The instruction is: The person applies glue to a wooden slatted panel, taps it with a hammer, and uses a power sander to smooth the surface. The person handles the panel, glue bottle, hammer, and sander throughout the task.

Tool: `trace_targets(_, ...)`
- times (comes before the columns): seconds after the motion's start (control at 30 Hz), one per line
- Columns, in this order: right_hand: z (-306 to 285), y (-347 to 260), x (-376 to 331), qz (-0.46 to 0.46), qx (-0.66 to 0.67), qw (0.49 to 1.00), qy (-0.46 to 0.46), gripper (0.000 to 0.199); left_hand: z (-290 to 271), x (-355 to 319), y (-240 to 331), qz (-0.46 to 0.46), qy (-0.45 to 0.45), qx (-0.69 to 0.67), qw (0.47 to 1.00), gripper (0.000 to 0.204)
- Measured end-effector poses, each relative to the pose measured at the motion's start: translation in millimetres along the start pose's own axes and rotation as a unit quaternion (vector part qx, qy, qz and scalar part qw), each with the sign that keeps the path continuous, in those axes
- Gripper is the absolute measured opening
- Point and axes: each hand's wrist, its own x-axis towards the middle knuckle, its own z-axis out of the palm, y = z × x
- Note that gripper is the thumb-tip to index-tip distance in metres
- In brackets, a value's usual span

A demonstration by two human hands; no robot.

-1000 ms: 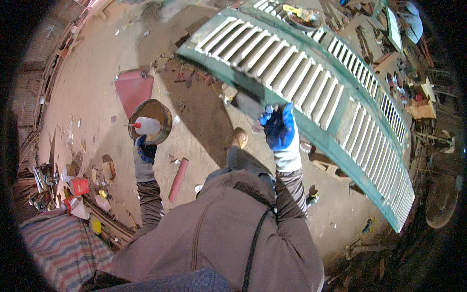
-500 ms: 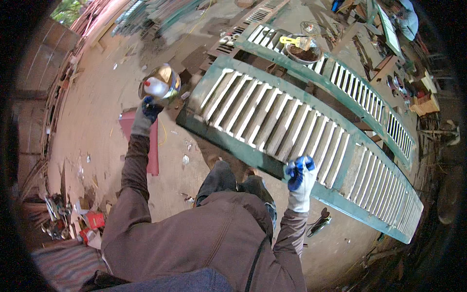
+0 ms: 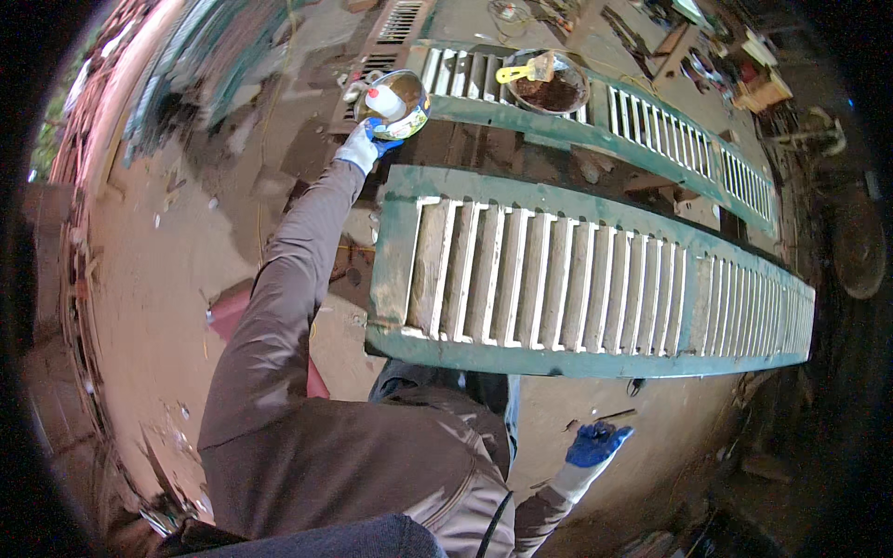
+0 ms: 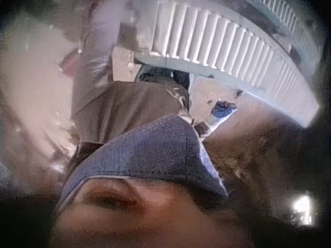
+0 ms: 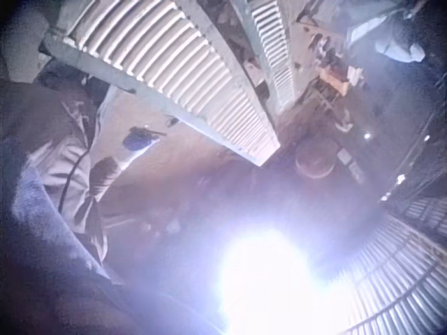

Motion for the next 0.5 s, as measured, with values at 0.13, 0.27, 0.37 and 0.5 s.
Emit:
trace_targets(0.13, -40.7, 18.7, -50.7, -0.023, -0.075, 0.997, 0.025, 0.029, -24.2, 107.2, -24.4, 0.060, -0.013, -0.034, 0.998, 0.034)
trace_targets(0.27, -43.6, 27.1, -103.9, -0.057, -0.079, 0.992, 0.085, 0.031, -23.6, 213.2, -11.0, -0.147, -0.134, -0.228, 0.953, 0.043)
trace_targets(0.37, -65.1, 42.3, -127.6, -0.034, -0.052, 0.980, 0.188, 0.033, 10.3, 270.7, -3.6, -0.411, 0.037, -0.680, 0.606, 0.047)
trace_targets(0.5, -65.5, 46.7, -138.9, -0.005, -0.043, 0.961, 0.273, 0.027, 16.8, 266.3, 4.7, -0.174, 0.109, -0.978, 0.029, 0.052)
